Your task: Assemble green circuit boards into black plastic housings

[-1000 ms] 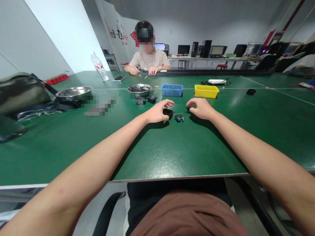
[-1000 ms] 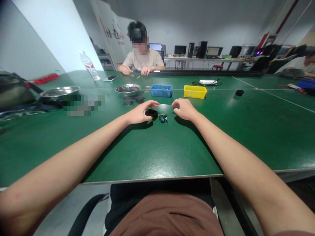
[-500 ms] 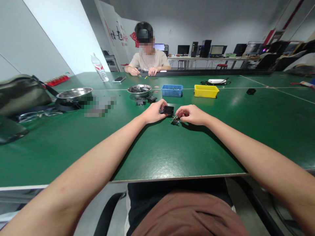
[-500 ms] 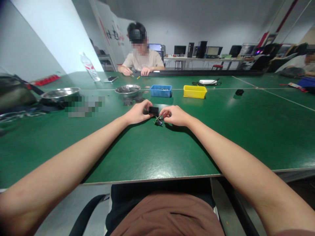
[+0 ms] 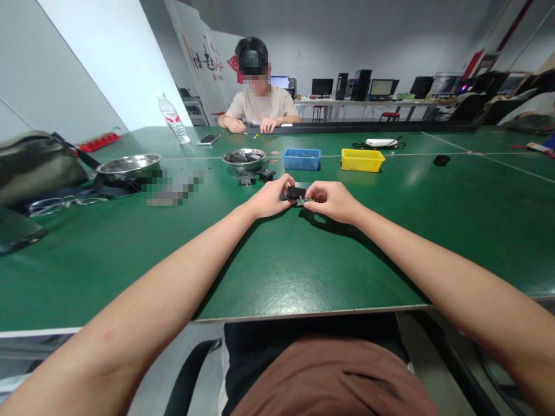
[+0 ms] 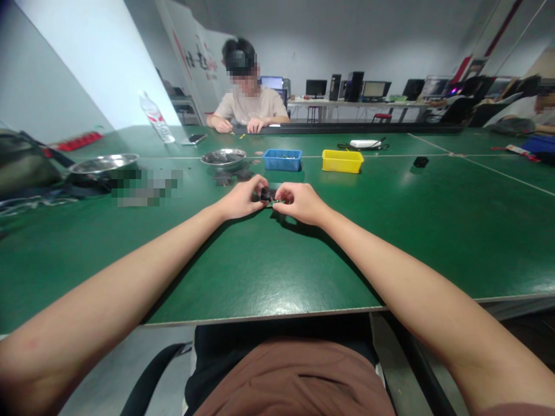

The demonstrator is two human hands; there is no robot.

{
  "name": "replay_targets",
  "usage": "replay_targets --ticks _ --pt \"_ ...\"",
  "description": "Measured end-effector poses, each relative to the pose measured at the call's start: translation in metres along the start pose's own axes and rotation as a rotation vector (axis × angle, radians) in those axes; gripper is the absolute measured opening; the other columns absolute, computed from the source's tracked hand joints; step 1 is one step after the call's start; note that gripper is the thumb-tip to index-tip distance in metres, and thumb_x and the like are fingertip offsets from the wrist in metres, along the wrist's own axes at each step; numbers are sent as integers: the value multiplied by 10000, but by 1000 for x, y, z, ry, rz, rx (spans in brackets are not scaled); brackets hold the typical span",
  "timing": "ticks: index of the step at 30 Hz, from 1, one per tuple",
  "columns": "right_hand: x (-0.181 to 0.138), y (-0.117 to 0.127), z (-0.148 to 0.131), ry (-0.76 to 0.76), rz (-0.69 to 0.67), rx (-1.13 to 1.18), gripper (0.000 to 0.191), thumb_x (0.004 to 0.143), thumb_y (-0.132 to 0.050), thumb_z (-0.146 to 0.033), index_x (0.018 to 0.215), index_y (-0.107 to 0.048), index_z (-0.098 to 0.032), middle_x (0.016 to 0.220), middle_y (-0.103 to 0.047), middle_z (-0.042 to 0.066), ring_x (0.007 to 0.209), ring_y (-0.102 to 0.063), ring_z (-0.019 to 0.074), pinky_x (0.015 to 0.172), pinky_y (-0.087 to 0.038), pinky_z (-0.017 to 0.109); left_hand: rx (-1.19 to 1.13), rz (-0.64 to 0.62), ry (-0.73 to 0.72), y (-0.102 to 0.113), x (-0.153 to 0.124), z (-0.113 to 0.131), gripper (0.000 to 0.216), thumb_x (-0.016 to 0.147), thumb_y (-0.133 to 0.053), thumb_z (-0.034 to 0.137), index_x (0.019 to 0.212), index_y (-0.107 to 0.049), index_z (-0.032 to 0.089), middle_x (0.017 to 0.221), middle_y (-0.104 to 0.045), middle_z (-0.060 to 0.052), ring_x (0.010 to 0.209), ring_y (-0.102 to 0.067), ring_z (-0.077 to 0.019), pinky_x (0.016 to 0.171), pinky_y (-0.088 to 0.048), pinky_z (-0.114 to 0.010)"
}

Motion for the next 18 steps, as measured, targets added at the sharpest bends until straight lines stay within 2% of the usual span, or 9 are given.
replay_targets --ticks 4,6,12,18 --pt "1 21 32 -206 210 174 146 744 -760 -280 747 -656 -177 692 -690 8 630 -596 139 621 -459 267 0 -4 11 0 0 1 352 743 -667 246 1056 -507 225 852 -639 0 785 -647 -196 743 -489 -302" --pt "0 26 44 -304 271 234 133 754 -760 -246 717 -655 -173 643 -670 -3 595 -571 124 588 -442 253 -1 -5 5 0 0 2 355 738 -667 241 1054 -506 226 851 -638 2 783 -644 -194 744 -486 -301" --pt "-4 26 56 -455 330 387 154 764 -785 -114 686 -660 -160 557 -628 -32 506 -530 83 486 -406 202 -13 -7 -35 -1 0 6 340 752 -678 246 1046 -510 219 835 -631 8 769 -642 -185 731 -473 -291" --pt "-6 21 52 -470 330 475 220 782 -765 -15 661 -643 -154 559 -673 -24 492 -587 67 508 -488 171 -6 -3 -43 -2 0 6 322 762 -688 272 1031 -521 218 828 -639 1 761 -645 -188 705 -463 -290"
Point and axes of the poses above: each hand's wrist, its own x-axis towards the middle knuckle, its own y-axis out of the back of the hand, z = x × y, the point moved 9 cm from there along x, towards the middle knuckle
